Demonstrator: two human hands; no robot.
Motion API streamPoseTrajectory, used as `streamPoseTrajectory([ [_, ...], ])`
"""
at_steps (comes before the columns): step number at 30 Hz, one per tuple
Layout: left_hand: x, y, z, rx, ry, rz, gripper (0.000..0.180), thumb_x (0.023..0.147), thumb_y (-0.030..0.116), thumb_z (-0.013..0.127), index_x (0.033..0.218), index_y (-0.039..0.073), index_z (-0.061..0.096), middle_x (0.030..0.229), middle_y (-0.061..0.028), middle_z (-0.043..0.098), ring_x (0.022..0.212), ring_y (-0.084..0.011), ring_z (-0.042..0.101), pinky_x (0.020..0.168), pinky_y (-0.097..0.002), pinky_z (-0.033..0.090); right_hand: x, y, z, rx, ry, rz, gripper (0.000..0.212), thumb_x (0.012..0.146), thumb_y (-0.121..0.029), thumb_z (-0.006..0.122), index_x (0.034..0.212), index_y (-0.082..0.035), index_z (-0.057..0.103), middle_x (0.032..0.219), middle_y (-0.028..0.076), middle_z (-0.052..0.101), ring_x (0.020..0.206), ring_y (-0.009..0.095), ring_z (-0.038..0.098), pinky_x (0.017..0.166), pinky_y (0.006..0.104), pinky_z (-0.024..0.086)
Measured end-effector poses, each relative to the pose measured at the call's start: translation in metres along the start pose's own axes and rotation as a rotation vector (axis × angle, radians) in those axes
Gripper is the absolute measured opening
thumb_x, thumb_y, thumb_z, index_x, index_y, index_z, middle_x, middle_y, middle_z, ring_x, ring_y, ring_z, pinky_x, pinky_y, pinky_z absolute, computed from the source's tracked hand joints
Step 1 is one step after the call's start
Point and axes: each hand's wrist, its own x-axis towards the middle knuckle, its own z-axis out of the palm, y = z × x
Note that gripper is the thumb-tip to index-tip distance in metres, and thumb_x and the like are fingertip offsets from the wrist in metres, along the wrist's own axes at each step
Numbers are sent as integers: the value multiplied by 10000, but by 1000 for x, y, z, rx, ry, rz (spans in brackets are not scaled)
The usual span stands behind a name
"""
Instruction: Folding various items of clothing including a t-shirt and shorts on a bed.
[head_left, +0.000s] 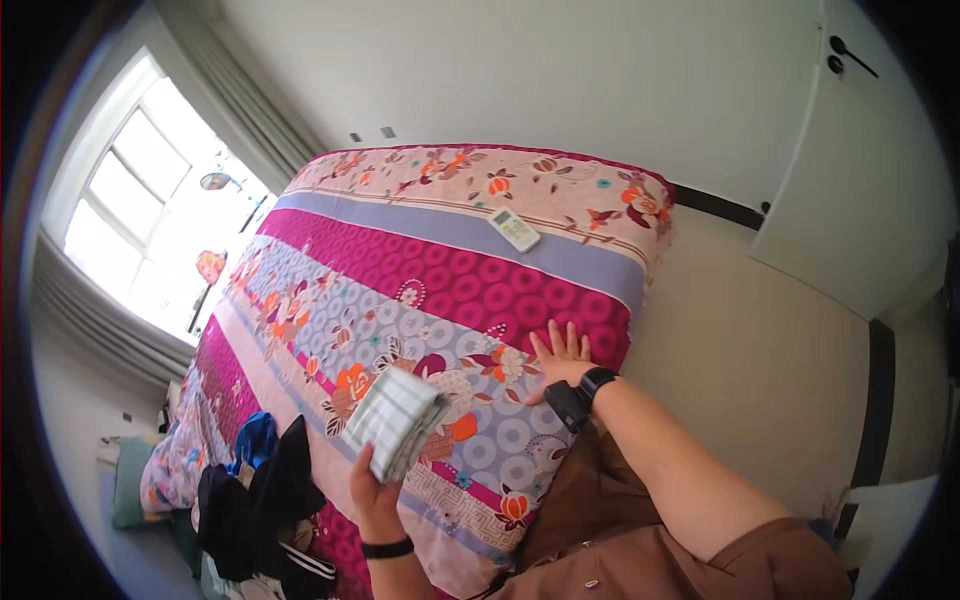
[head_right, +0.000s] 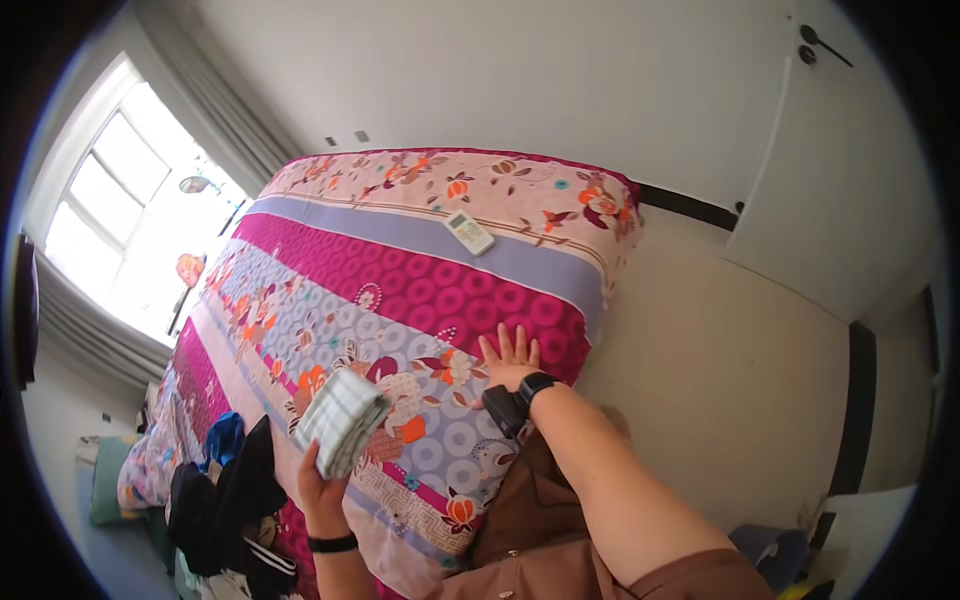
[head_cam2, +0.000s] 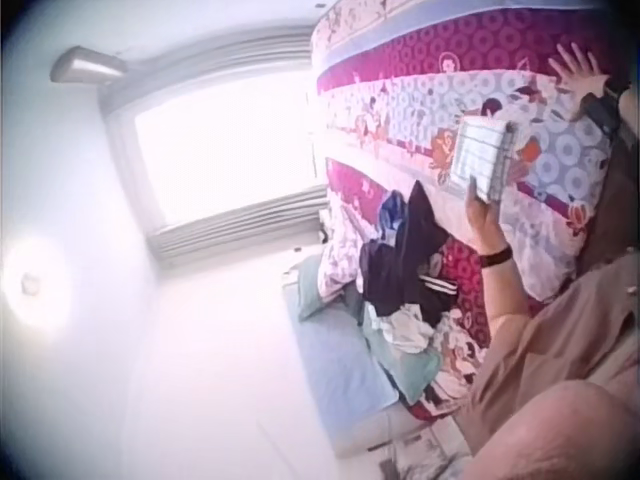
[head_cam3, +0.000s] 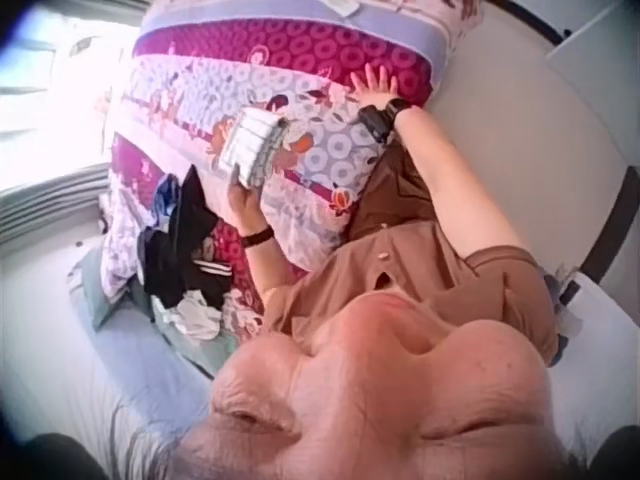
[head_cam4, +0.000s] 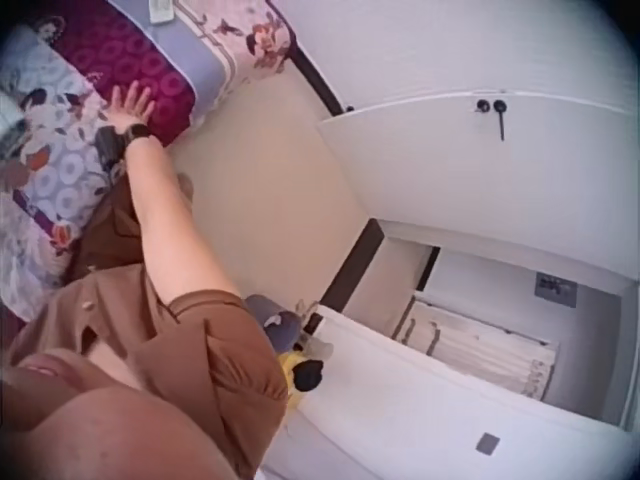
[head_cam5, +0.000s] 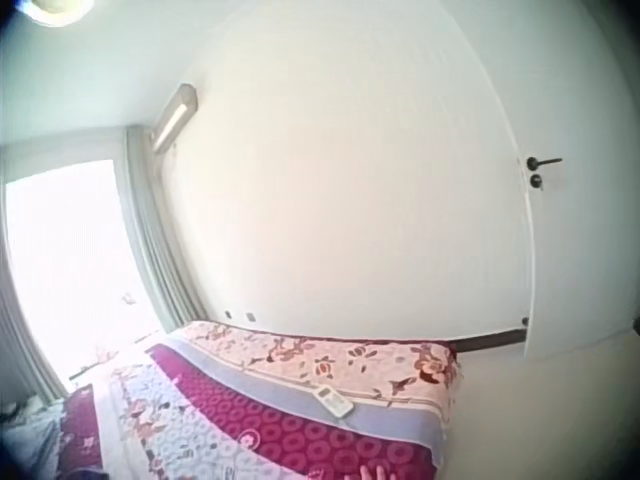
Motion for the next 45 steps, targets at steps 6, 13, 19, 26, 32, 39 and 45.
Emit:
streamPoseTrajectory([
  [6, 90, -11, 30, 87, -69, 83, 491, 920, 158, 479, 1362, 9, 330, 1318, -173, 479, 1179, -337, 501, 975, -503, 414, 5, -2, -6, 6, -78, 26, 1324, 522, -679, 719, 1478, -138, -19, 1494, 245, -161, 1344, 484, -188, 1063, 584, -72],
  [13, 167, -11, 92, -20, -59, 202, 430, 927, 155, 498, 1314, 11, 378, 1294, -148, 494, 1143, -308, 524, 958, -479, 434, 6, -2, -6, 33, -96, 53, 1296, 534, -588, 762, 1483, -175, -19, 1502, 211, -176, 1344, 457, -225, 1066, 575, -91],
  [19, 245, -30, 109, 70, -235, 494, 503, 941, 216, 511, 1366, 25, 321, 1369, -188, 406, 1228, -352, 439, 1025, -500, 370, 7, -3, -2, -6, -72, 47, 1312, 519, -604, 766, 1483, -171, -12, 1500, 222, -171, 1343, 467, -216, 1059, 591, -84],
  [26, 189, -42, 37, 338, 221, 149, 774, 854, 108, 642, 1423, 181, 121, 1308, -201, 390, 1111, -366, 492, 868, -511, 456, 8, -6, -2, -29, -70, 61, 1315, 526, -598, 768, 1481, -171, -29, 1500, 222, -172, 1345, 472, -204, 1061, 595, -78],
  [32, 49, -18, -57, 812, 370, 448, 575, 821, 22, 607, 1326, 48, 333, 1193, -184, 510, 973, -204, 567, 744, -277, 509, 15, -1, 7, -78, -106, 91, 1363, 513, -667, 737, 1470, -173, -98, 1482, 222, -228, 1318, 498, -240, 1042, 621, -74],
  [39, -177, -7, -180, 1674, 1109, 764, 518, 772, 79, 627, 1248, -12, 446, 1212, -222, 515, 1137, -348, 500, 998, -399, 379, 24, -6, 21, -144, -75, 137, 1367, 494, -659, 758, 1470, -200, -81, 1496, 189, -219, 1332, 483, -222, 1030, 659, -44],
  [45, -271, -71, -223, 1827, 1606, 313, 583, 834, 327, 570, 1296, -2, 436, 1346, -233, 422, 1254, -421, 357, 1059, -474, 263, 23, -2, 8, -138, -67, 163, 1256, 576, -586, 750, 1470, -269, -75, 1529, 133, -149, 1377, 418, -163, 1073, 585, -6],
])
